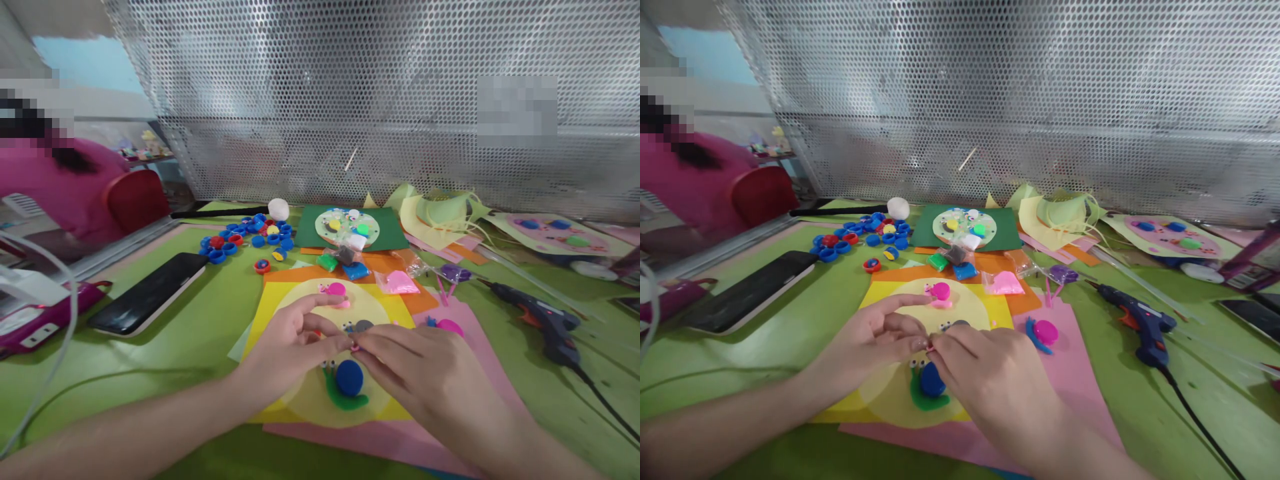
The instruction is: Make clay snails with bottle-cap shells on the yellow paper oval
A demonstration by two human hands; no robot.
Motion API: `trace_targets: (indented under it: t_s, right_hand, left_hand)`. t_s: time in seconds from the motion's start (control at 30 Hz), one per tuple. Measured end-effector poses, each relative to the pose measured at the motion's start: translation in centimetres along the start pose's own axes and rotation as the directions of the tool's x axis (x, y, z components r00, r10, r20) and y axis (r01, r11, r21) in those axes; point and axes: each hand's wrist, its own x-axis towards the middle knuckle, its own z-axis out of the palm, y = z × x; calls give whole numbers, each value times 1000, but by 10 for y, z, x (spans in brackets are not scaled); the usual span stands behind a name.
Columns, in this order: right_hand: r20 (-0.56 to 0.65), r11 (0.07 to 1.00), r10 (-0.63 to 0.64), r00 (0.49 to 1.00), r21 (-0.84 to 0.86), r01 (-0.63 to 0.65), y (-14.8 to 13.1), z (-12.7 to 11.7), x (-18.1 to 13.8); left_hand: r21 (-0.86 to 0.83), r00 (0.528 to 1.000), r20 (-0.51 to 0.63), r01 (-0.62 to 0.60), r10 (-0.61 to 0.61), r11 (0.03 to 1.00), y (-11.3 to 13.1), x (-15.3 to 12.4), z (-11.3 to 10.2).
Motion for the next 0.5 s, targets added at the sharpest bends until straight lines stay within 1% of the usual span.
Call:
trace_targets:
  t_s: [0.1,0.3,0.5]
  right_hand:
    - [-13,999,-23,1000,-30,22,1,1,-1]
    - [-9,999,8,1000,-32,-8,2,0,-1]
    - [-9,994,-48,999,-96,47,3,2,-2]
  left_hand:
    - [8,1000,-8,-1,1,1000,1,0,0]
    - [-4,1000,-22,0,0,1000,4,-1,0]
    - [24,1000,0,-8,8,1000,3,0,0]
